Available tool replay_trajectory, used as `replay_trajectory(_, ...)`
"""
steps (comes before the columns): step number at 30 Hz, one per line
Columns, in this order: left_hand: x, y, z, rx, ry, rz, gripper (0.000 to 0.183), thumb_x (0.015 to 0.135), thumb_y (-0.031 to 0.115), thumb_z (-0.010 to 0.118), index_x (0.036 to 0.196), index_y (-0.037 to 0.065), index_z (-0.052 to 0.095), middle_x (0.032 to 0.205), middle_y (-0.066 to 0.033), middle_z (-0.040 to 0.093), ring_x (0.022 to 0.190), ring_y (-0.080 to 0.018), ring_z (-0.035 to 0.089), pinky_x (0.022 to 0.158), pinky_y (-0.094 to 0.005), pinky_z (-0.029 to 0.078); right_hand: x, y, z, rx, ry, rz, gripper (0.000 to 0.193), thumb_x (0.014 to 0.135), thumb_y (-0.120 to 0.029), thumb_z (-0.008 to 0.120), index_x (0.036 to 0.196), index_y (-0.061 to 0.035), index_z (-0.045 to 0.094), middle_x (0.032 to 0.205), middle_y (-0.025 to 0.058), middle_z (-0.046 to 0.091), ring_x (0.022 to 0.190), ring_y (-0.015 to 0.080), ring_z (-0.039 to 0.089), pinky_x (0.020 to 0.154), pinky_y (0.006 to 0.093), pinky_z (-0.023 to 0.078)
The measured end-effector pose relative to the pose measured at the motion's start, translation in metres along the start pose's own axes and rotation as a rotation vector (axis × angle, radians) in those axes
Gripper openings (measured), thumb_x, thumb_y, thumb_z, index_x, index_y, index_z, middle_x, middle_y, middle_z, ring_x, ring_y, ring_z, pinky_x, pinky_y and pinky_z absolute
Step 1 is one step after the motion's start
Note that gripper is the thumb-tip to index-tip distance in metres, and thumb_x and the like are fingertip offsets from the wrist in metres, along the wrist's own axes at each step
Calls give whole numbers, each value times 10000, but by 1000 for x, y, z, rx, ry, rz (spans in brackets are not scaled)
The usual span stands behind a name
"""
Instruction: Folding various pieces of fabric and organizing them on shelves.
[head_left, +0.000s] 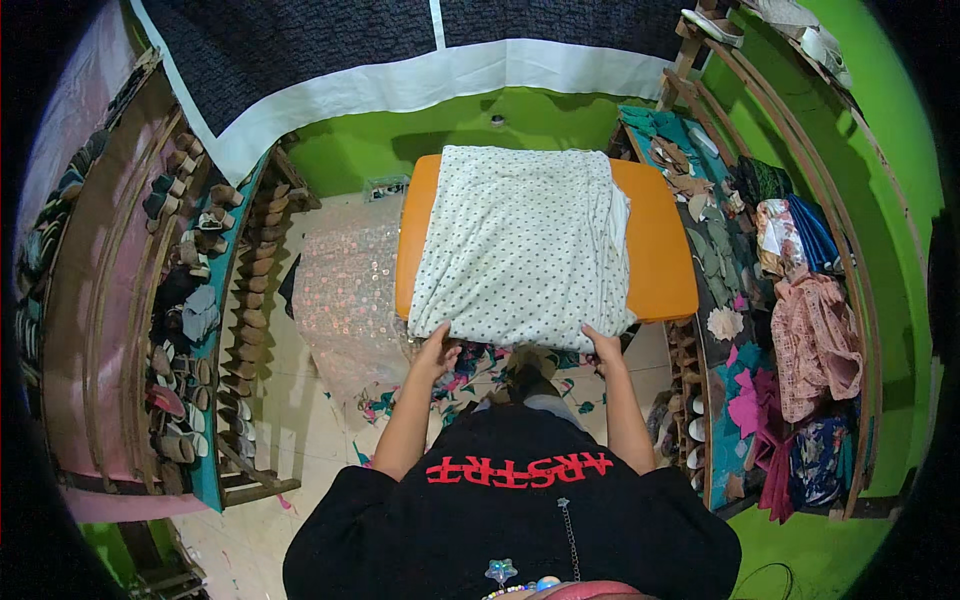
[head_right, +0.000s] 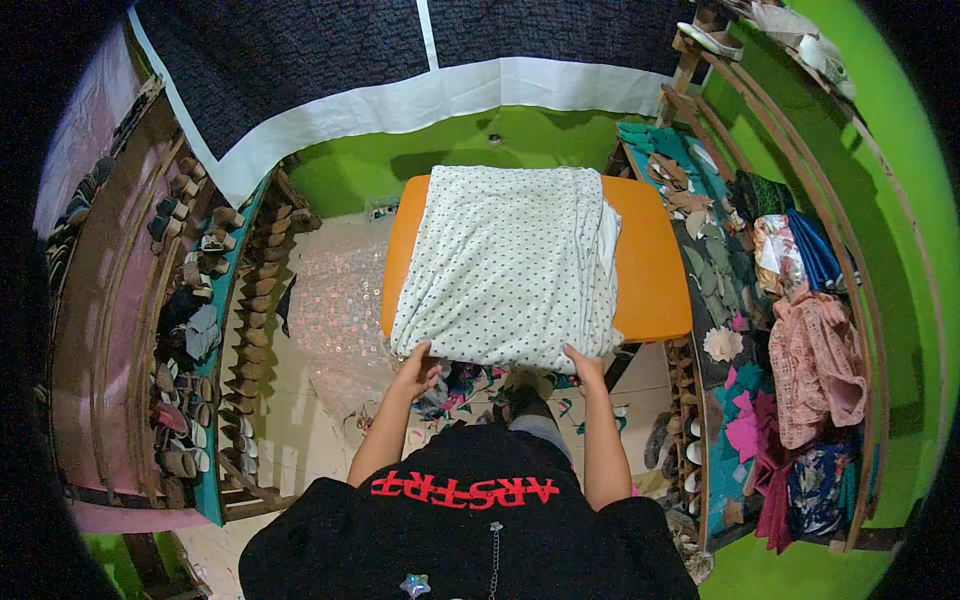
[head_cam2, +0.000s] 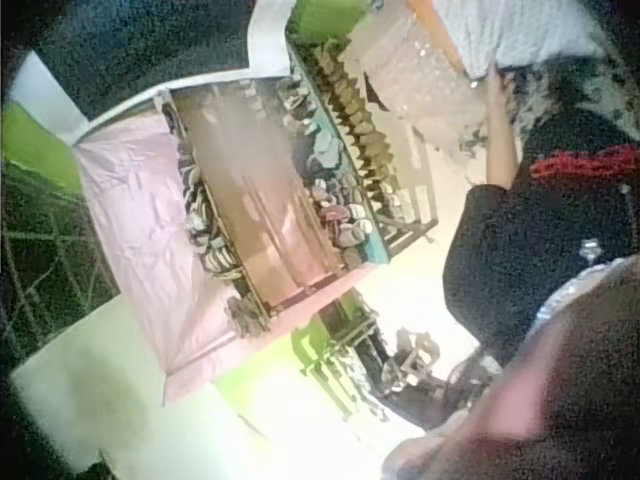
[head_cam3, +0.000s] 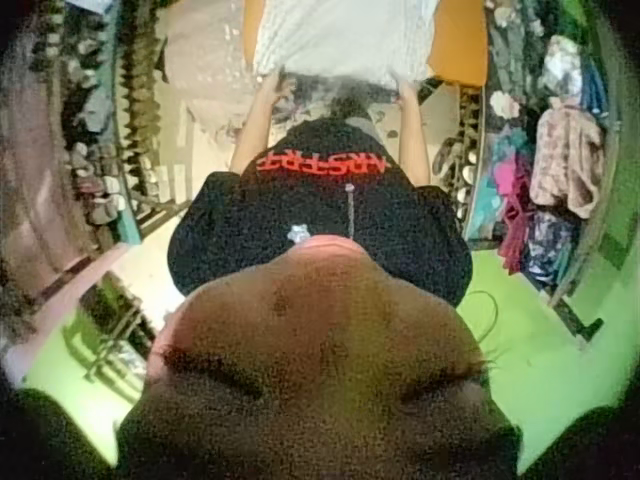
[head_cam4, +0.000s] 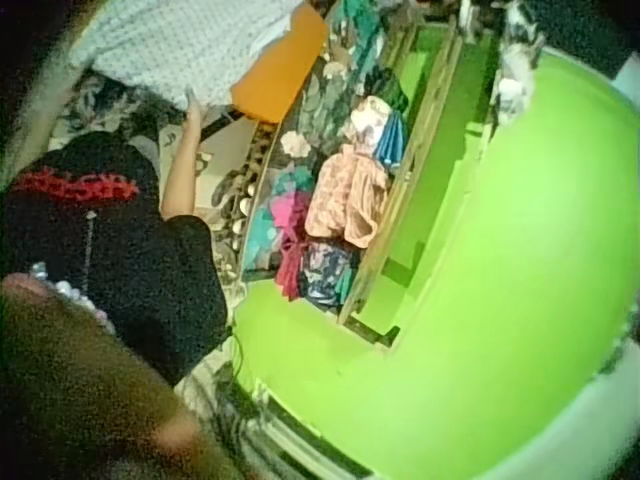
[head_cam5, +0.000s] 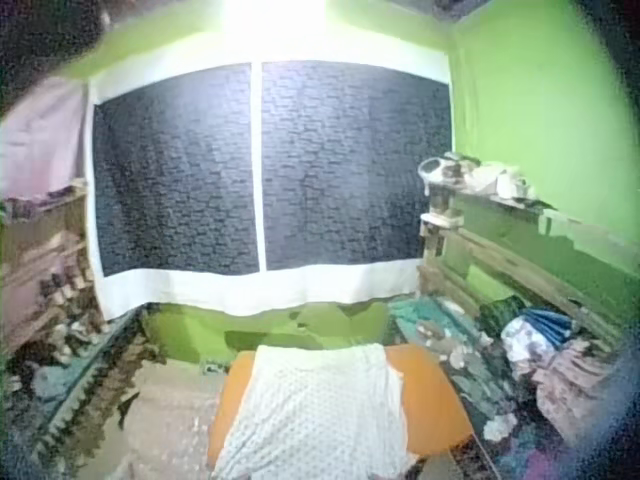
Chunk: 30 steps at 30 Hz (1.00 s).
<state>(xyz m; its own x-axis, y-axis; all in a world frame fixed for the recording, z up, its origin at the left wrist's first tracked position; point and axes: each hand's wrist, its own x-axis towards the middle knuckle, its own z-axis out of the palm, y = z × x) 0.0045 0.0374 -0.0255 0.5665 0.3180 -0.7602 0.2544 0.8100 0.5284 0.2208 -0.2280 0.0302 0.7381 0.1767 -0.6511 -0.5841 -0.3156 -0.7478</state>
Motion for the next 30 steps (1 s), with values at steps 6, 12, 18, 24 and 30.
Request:
replay_trajectory(6, -24, 19, 15, -231, -245, 62, 368, 779, 323, 514, 1031, 60, 463, 960, -82, 540, 848, -204, 521, 695, -326, 430, -8, -6, -24, 338, -296, 77, 457, 733, -252, 565, 1117, -35, 444, 1028, 86, 537, 904, 222, 523, 688, 365, 459)
replay_trajectory(12, -91, 97, 60, -134, -287, 518, 432, 839, 322, 458, 1147, 25, 401, 1089, -127, 503, 965, -253, 512, 814, -388, 431, -32, -62, -36, 387, -306, -255, 524, 761, -263, 546, 1197, -22, 383, 1139, 95, 483, 1015, 218, 484, 846, 329, 391)
replay_trajectory(18, -107, 172, 113, -78, -456, 751, 408, 845, 376, 440, 1064, 32, 461, 981, -95, 547, 810, -194, 542, 688, -334, 452, 0, -139, -22, 307, -81, -628, 501, 791, -321, 545, 1132, 31, 445, 1129, 98, 486, 1030, 190, 472, 876, 297, 363)
replay_trajectory(24, -151, 208, 147, -80, -493, 1065, 369, 837, 352, 470, 1016, 30, 490, 973, -88, 550, 851, -208, 553, 741, -340, 453, -76, -213, -30, 487, -128, -697, 456, 780, -308, 559, 1084, 21, 471, 1086, 128, 498, 982, 211, 486, 830, 347, 374)
replay_trajectory(30, -245, 229, 179, 50, -470, 1314, 384, 846, 336, 455, 977, -20, 509, 907, -115, 582, 809, -216, 582, 741, -359, 474, -152, -264, -57, 704, -334, -1016, 435, 809, -287, 509, 1120, 6, 430, 1066, 102, 506, 957, 210, 512, 816, 357, 419)
